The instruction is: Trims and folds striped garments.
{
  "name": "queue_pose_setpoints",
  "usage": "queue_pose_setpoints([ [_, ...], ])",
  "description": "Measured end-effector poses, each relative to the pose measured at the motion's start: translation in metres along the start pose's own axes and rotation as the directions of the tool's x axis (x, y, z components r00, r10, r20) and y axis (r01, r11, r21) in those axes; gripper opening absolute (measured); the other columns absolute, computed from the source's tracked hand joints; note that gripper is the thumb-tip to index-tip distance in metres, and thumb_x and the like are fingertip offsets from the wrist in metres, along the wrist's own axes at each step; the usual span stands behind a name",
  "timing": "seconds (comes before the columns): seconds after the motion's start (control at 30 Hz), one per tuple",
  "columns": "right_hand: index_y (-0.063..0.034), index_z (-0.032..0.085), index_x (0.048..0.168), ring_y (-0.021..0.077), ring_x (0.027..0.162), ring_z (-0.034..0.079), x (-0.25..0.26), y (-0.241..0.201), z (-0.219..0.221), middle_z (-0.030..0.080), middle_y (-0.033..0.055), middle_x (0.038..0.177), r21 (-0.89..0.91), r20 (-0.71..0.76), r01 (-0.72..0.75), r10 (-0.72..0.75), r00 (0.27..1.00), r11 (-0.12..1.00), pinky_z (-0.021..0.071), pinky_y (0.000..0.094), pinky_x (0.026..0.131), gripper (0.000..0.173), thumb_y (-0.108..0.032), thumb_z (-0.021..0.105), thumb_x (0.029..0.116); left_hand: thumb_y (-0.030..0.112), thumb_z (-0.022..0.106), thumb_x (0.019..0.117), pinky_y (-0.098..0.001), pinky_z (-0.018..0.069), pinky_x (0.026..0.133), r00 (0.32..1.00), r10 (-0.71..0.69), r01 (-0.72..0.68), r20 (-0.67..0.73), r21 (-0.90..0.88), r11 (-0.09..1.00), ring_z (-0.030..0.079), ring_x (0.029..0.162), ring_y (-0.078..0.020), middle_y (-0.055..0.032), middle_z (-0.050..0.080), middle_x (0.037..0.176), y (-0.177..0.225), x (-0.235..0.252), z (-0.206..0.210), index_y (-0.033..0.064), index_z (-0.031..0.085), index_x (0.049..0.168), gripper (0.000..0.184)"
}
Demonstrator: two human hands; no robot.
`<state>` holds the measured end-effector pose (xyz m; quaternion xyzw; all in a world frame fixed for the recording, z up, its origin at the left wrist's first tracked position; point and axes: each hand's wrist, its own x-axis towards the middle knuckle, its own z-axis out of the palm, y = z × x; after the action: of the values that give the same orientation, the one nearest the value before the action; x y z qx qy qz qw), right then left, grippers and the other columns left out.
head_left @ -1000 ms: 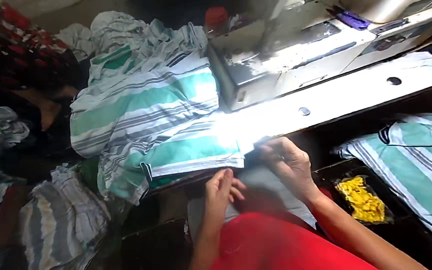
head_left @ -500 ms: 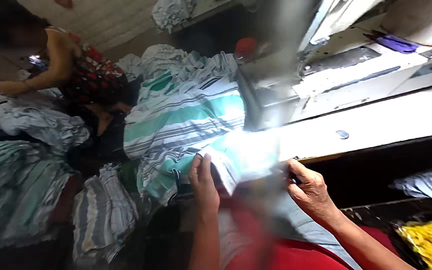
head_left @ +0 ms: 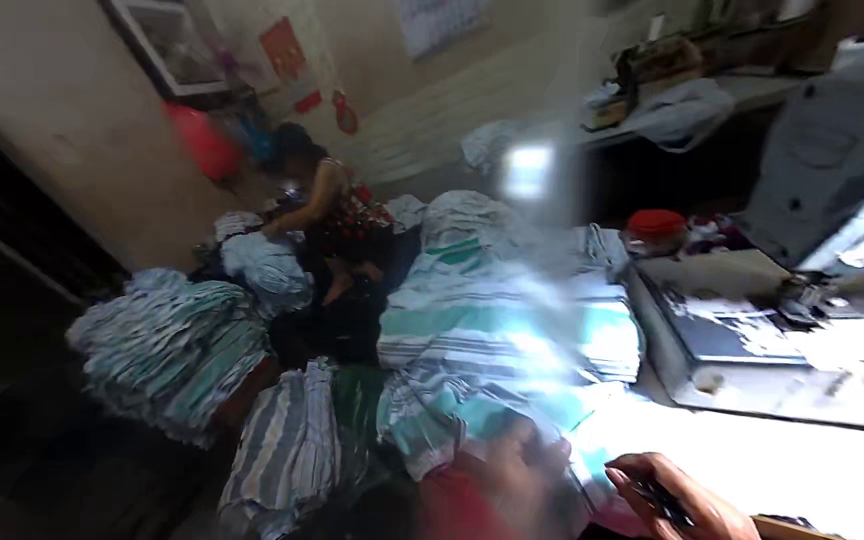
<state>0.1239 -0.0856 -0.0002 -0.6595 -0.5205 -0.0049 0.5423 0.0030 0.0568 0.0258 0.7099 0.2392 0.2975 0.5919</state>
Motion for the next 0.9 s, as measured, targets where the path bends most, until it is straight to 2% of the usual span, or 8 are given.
queue_pose_setpoints([
  [0.13,0.0108,0.064,0.111,0.0177,0.073,0.059,0.011,-0.001,0.004,0.066,0.0227,0.09,0.047,-0.049,0.044,-0.041,0.998,0.998,0.0508,0.0272,0.067,0.03,-0.017,0.068,0.0979,0.005,0.062,0.0972,-0.0292,0.0598,0.08,0.996,-0.067,0.082,0.062,-0.273,0.958,0.07,0.084,-0.0075,-0.004,0.072,0.091,0.014,-0.003,0.004,-0.0041,0.067,0.102,0.011],
  [0.2,0.0086,0.07,0.104,0.0192,0.078,0.062,0.014,-0.003,0.004,0.067,0.0232,0.092,-0.002,-0.064,0.083,-0.083,0.994,0.997,0.052,0.0256,0.073,0.025,-0.014,0.072,0.0944,0.002,0.059,0.0982,-0.0273,0.0593,0.079,0.993,-0.09,0.111,0.078,-0.339,0.934,0.069,0.08,-0.0051,-0.0002,0.072,0.085,0.018,-0.005,0.009,-0.0015,0.069,0.093,0.012],
  [0.27,0.0076,0.072,0.097,0.0207,0.081,0.065,0.015,-0.002,0.003,0.068,0.0237,0.089,-0.037,-0.09,0.104,-0.107,0.99,0.994,0.0527,0.025,0.076,0.018,-0.009,0.073,0.0908,0.003,0.058,0.0994,-0.027,0.0566,0.081,0.991,-0.093,0.122,0.101,-0.342,0.932,0.066,0.079,-0.0042,0.0004,0.069,0.082,0.012,-0.01,0.015,-0.0017,0.068,0.09,0.014],
  [0.4,0.0076,0.073,0.096,0.0168,0.079,0.059,0.014,0.002,-0.003,0.066,0.0225,0.087,-0.049,-0.103,0.118,-0.123,0.987,0.992,0.0479,0.0215,0.073,0.018,-0.01,0.072,0.0931,0.005,0.059,0.1001,-0.028,0.0579,0.079,0.988,-0.058,0.106,0.141,-0.364,0.925,0.067,0.077,-0.0059,-0.0005,0.069,0.081,0.007,-0.014,0.02,-0.0012,0.067,0.089,0.015],
  [0.57,0.0007,0.071,0.089,0.0213,0.081,0.064,0.014,-0.005,-0.008,0.068,0.0188,0.084,-0.222,-0.08,0.177,-0.199,0.977,0.959,0.0503,0.0251,0.074,0.013,-0.011,0.07,0.0933,0.002,0.064,0.0967,-0.0269,0.0582,0.075,0.998,0.024,-0.001,0.061,-0.359,0.933,0.067,0.073,-0.0057,-0.0017,0.07,0.077,0.001,-0.014,0.025,-0.002,0.07,0.084,0.014],
  [0.73,0.0092,0.067,0.091,0.0193,0.075,0.061,0.013,-0.014,-0.01,0.065,0.0235,0.084,-0.044,-0.007,0.083,-0.084,0.996,0.996,0.0494,0.0245,0.069,0.019,-0.01,0.066,0.0958,-0.001,0.066,0.0941,-0.0267,0.0592,0.075,0.995,-0.103,0.083,-0.016,-0.472,0.878,0.069,0.074,-0.0065,-0.0029,0.072,0.079,0.006,-0.021,0.031,-0.0018,0.072,0.089,0.008],
  [0.8,0.0107,0.064,0.092,0.0091,0.072,0.056,0.011,-0.013,-0.011,0.063,0.0161,0.084,0.156,0.015,-0.013,0.011,1.0,0.988,0.0469,0.0204,0.066,0.021,-0.009,0.064,0.0984,-0.002,0.066,0.0941,-0.0285,0.0601,0.078,0.99,-0.143,0.12,-0.003,-0.527,0.842,0.07,0.077,-0.0085,-0.0045,0.074,0.083,0.005,-0.022,0.032,-0.0018,0.072,0.092,0.007],
  [0.9,-0.0078,0.064,0.097,-0.0062,0.077,0.059,0.009,-0.01,-0.012,0.065,-0.0115,0.088,0.431,0.037,-0.168,0.168,0.985,0.887,0.0526,0.0159,0.071,0.005,-0.003,0.062,0.0963,-0.003,0.067,0.0934,-0.0289,0.0601,0.079,0.987,-0.159,0.13,-0.006,-0.544,0.829,0.071,0.078,-0.0088,-0.0049,0.074,0.084,0.004,-0.024,0.036,-0.0024,0.072,0.094,0.005],
])
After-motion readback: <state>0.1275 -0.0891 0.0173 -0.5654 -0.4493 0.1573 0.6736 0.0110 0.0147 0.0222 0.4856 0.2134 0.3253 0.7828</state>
